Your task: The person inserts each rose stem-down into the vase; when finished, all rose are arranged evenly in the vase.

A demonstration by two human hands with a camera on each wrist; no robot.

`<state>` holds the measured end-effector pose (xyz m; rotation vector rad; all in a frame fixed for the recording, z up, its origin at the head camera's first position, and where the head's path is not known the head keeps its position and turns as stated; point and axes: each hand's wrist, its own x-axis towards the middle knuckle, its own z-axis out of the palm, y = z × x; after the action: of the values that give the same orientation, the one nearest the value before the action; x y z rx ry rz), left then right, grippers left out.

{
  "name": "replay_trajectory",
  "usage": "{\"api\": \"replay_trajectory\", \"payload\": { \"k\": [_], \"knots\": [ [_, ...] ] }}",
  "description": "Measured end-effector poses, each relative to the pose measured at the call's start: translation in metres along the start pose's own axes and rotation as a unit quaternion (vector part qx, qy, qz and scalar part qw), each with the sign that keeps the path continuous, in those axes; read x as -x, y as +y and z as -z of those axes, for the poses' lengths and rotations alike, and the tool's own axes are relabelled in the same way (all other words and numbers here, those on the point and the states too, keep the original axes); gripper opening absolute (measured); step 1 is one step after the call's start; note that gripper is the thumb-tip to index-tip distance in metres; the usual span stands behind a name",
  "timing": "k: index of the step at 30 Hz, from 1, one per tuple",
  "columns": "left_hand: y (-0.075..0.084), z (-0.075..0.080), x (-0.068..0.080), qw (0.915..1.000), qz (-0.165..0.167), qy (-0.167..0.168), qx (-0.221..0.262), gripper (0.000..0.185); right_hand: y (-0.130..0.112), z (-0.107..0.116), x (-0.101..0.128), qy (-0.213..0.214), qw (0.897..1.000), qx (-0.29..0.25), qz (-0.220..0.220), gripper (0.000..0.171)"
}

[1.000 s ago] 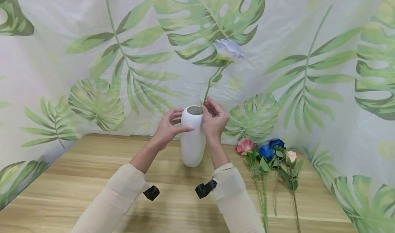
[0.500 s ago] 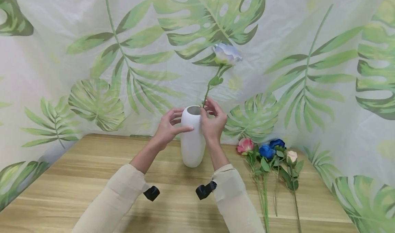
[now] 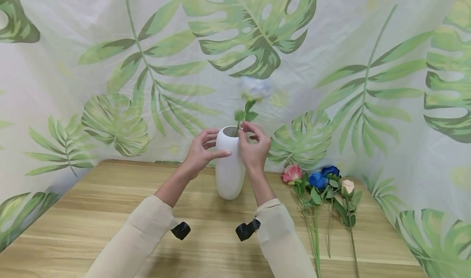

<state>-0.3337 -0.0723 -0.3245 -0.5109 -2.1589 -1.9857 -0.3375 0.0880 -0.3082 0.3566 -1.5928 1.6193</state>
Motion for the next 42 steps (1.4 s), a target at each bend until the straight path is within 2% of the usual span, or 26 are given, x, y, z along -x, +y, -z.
{"api": "replay_trajectory", "payload": {
  "k": [10, 17, 24, 31, 36, 42],
  "knots": [
    [0.0, 0.0, 0.0, 1.0, 0.003, 0.001, -0.003, 0.069, 0.003, 0.007, 0.003, 0.006, 1.0, -0.017, -0.01, 0.016],
    [0.0, -0.001, 0.0, 1.0, 0.004, -0.001, -0.006, 0.069, 0.001, 0.018, 0.003, -0.009, 0.999, -0.007, -0.042, 0.019],
    [0.001, -0.001, 0.001, 1.0, 0.007, 0.0, -0.007, 0.07, -0.001, 0.037, 0.003, -0.037, 0.996, -0.003, -0.077, 0.022],
    [0.002, 0.0, 0.001, 1.0, 0.008, 0.0, -0.004, 0.071, 0.001, 0.069, 0.002, -0.072, 0.99, 0.014, -0.124, 0.026],
    [0.001, 0.001, 0.001, 1.0, 0.008, -0.003, -0.005, 0.071, 0.004, 0.098, 0.0, -0.115, 0.977, 0.074, -0.161, 0.03],
    [0.001, 0.001, 0.001, 0.9999, 0.007, -0.004, -0.006, 0.071, 0.007, 0.132, -0.002, -0.187, 0.949, 0.142, -0.21, 0.037]
  ]
}}
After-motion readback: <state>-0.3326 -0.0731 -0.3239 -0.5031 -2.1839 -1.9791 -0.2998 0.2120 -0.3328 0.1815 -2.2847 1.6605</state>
